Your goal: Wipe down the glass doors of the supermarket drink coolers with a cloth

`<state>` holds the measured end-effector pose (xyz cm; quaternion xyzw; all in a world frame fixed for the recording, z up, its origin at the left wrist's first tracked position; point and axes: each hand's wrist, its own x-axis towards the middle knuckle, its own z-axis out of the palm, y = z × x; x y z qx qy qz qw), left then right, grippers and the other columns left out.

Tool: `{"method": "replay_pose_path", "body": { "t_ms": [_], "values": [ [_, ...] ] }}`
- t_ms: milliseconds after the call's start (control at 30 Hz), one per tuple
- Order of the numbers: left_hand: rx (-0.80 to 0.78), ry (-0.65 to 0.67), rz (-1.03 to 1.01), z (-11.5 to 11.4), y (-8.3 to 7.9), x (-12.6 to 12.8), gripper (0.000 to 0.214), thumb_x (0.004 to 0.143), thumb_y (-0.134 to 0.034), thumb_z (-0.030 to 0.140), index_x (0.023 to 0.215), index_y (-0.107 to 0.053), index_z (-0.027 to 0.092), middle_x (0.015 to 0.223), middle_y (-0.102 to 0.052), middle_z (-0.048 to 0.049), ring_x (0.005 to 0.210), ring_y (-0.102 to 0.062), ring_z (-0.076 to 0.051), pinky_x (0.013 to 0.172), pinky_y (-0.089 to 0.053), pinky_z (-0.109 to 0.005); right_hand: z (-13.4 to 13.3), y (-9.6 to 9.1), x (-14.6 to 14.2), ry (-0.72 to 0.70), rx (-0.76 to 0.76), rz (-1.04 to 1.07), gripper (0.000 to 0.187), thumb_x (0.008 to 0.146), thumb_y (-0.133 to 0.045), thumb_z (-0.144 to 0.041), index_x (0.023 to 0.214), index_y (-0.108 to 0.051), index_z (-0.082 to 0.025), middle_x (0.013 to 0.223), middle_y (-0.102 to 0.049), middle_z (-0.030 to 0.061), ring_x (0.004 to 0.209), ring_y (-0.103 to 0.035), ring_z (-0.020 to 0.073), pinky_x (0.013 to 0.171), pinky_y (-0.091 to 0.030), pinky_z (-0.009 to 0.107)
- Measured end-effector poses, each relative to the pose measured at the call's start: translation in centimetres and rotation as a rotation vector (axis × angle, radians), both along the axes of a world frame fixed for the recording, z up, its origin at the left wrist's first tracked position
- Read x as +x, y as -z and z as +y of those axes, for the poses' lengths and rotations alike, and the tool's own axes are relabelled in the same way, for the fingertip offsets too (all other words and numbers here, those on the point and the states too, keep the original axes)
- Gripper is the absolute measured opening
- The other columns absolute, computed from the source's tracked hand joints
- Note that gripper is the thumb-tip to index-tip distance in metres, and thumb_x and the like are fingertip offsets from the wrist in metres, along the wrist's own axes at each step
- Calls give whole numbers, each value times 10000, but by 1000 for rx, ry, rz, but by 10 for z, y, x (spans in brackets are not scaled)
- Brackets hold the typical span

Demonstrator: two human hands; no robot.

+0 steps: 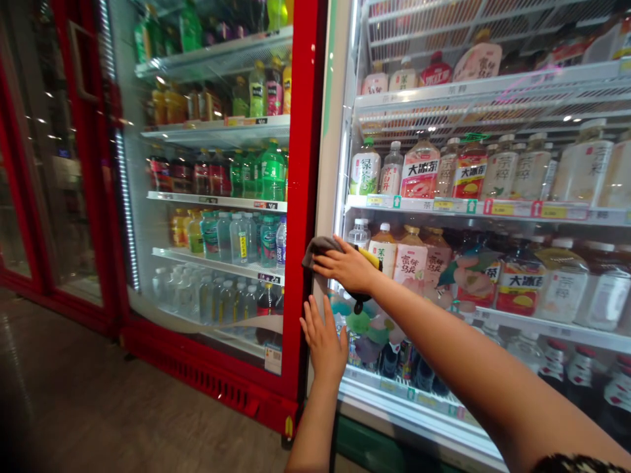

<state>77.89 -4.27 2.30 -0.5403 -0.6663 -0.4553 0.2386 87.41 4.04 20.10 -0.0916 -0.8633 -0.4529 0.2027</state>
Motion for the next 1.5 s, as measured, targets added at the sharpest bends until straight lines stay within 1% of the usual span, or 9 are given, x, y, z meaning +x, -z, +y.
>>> {"method": "replay_pose_path", "body": {
  "t_ms": [100, 333, 400, 567, 800, 1033, 1300, 1400, 1500],
  "values": [
    [33, -49, -12, 0, 3, 1, 838, 892, -611, 201, 1618, -195, 147, 1678, -206, -211, 1571, -121, -352, 1242, -221, -598, -1, -6, -1, 73, -24, 181, 497, 992, -454, -161, 1477, -508, -255, 1534, -522, 58, 1327, -531, 256, 1246, -121, 630],
    [99, -148, -3, -4, 18, -3, 860, 933, -541, 200, 1624, -41, 93, 1660, -225, -251, 1569, -110, -360, 1244, -224, -596, -6, 68, -2, -74, -109, -163, 374, 982, -532, -242, 1342, -631, -267, 1381, -657, 30, 1283, -570, 218, 1262, -186, 553],
    [103, -142, 3, -4, 20, -2, 858, 933, -539, 196, 1626, -41, 107, 1661, -229, -245, 1568, -122, -359, 1241, -230, -599, -6, 63, 3, -77, -91, -176, 379, 983, -527, -239, 1348, -625, -265, 1379, -658, 29, 1270, -576, 214, 1262, -181, 553],
    [93, -95, 16, -1, 19, 3, 839, 928, -557, 198, 1622, -97, 96, 1657, -231, -255, 1565, -127, -370, 1236, -241, -608, -11, 38, 20, 138, -42, 298, 527, 984, -465, -143, 1494, -483, -274, 1555, -495, 61, 1230, -586, 235, 1250, -118, 608],
    [161, -83, 32, 3, 18, 10, 767, 995, -443, 180, 1625, -7, 144, 1654, -248, -246, 1564, -153, -349, 1225, -272, -609, -13, 114, 47, -92, -41, -26, 436, 986, -497, -219, 1418, -561, -228, 1368, -663, 45, 1254, -575, 205, 1260, -186, 529],
    [157, -22, 62, 6, 12, 27, 784, 994, -471, 200, 1627, -9, 168, 1650, -271, -234, 1560, -176, -353, 1214, -294, -606, -20, 44, 90, 193, 42, 388, 524, 975, -503, -171, 1490, -494, -267, 1558, -489, 68, 1164, -621, 236, 1246, -175, 571],
    [103, 61, 120, 12, 17, 47, 787, 977, -545, 348, 1624, -149, 137, 1667, -239, -218, 1569, -144, -349, 1222, -266, -605, -30, 118, 135, -29, 50, 32, 488, 979, -432, -186, 1457, -527, -204, 1424, -629, 52, 1220, -595, 189, 1273, -156, 481],
    [85, 84, 129, 15, 18, 55, 792, 971, -555, 387, 1620, -177, 134, 1670, -223, -225, 1568, -134, -364, 1217, -267, -616, -28, 89, 163, 27, 62, 30, 548, 956, -444, -158, 1499, -481, -218, 1452, -606, 48, 1214, -597, 200, 1276, -131, 503],
    [81, 111, 146, 18, 18, 66, 821, 961, -573, 406, 1621, -167, 131, 1672, -209, -232, 1567, -129, -373, 1216, -260, -627, -29, 45, 184, 250, 93, 328, 581, 952, -509, -176, 1524, -454, -265, 1544, -511, 59, 1206, -597, 242, 1268, -118, 556]
  ]
}}
